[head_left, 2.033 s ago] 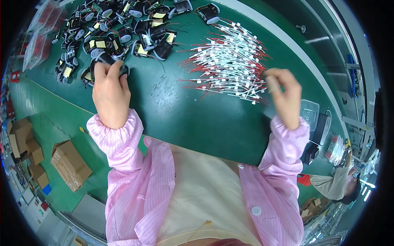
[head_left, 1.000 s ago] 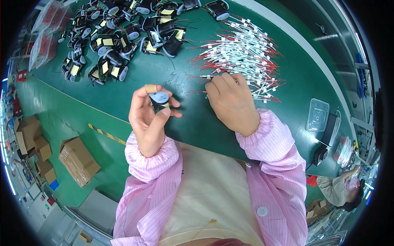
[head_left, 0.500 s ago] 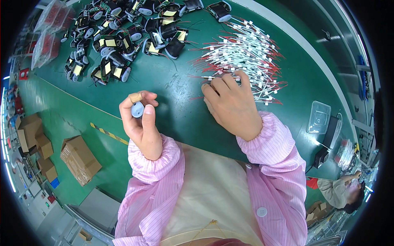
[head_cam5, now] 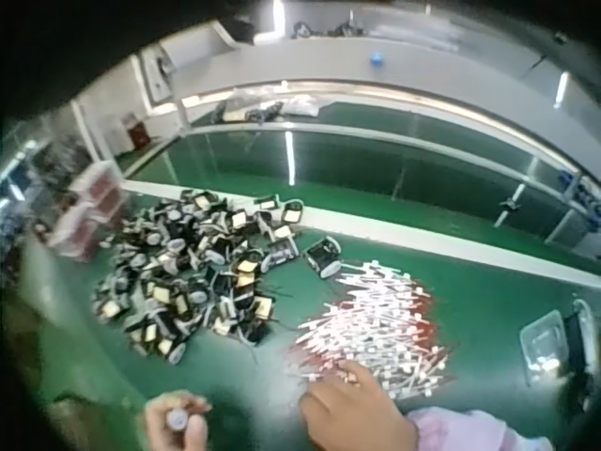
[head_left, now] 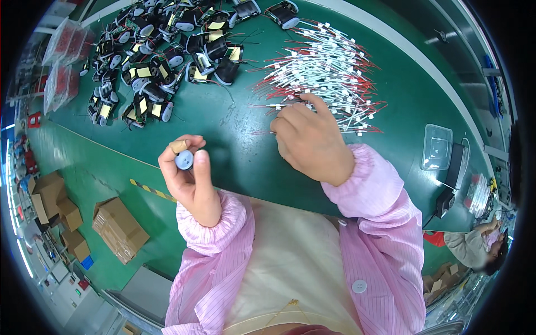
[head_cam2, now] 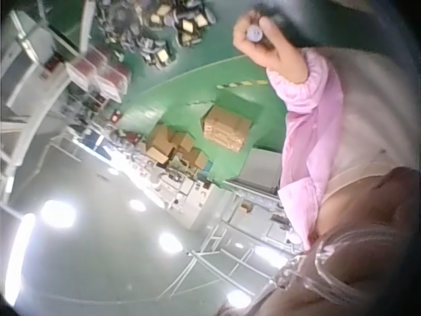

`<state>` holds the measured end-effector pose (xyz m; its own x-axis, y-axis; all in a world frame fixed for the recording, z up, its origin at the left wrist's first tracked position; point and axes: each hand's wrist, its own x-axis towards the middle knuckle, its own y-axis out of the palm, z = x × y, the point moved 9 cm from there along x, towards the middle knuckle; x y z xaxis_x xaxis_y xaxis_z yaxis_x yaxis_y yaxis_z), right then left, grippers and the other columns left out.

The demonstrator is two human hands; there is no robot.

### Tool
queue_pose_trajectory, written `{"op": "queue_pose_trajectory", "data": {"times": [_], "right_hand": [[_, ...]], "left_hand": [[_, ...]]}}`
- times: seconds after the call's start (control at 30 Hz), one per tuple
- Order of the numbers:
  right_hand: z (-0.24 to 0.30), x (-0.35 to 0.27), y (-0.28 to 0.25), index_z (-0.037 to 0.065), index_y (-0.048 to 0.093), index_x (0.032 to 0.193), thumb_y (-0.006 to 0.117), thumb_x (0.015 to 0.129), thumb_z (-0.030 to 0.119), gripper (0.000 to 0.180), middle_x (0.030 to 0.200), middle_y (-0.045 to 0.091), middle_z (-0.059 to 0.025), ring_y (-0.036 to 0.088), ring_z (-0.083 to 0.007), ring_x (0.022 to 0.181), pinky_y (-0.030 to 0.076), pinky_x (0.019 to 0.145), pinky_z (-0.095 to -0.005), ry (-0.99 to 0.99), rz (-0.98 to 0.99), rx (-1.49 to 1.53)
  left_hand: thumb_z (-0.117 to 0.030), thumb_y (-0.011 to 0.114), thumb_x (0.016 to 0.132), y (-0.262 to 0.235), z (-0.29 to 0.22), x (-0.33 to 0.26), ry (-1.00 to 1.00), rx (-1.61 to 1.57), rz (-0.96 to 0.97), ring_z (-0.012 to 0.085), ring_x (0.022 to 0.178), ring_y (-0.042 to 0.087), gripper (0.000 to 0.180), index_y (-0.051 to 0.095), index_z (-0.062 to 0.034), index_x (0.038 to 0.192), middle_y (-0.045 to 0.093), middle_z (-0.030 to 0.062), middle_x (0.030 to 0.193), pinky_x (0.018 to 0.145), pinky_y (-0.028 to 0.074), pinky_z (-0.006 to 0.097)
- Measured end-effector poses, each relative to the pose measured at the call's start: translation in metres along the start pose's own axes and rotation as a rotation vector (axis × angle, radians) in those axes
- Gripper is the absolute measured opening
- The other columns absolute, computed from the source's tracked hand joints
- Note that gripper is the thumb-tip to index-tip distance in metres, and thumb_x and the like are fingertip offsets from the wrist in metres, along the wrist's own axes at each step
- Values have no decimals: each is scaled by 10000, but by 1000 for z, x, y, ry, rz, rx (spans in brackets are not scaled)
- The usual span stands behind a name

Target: The person inserts red and white wires into small grey electronic components at a factory workstation. They repeatedly pick up a component, thread the wires into the holes, and place the finished unit on the table.

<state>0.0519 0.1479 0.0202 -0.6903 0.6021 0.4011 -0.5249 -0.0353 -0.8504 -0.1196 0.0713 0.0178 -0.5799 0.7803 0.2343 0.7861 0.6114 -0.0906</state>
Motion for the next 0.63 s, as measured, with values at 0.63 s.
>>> {"op": "queue_pose_trajectory", "data": {"times": [0.63], "right_hand": [[15, -20, -60, -5, 614, 991, 597, 847, -42, 150, 878, 619, -116, 585, -256, 711, 464, 670, -380, 245, 86, 533]], "left_hand": [[-230, 842, 719, 70, -62, -29, 393, 448, 719, 170, 751, 515, 517, 650, -108, 1184, 454, 134, 1308, 569, 426, 268]]}}
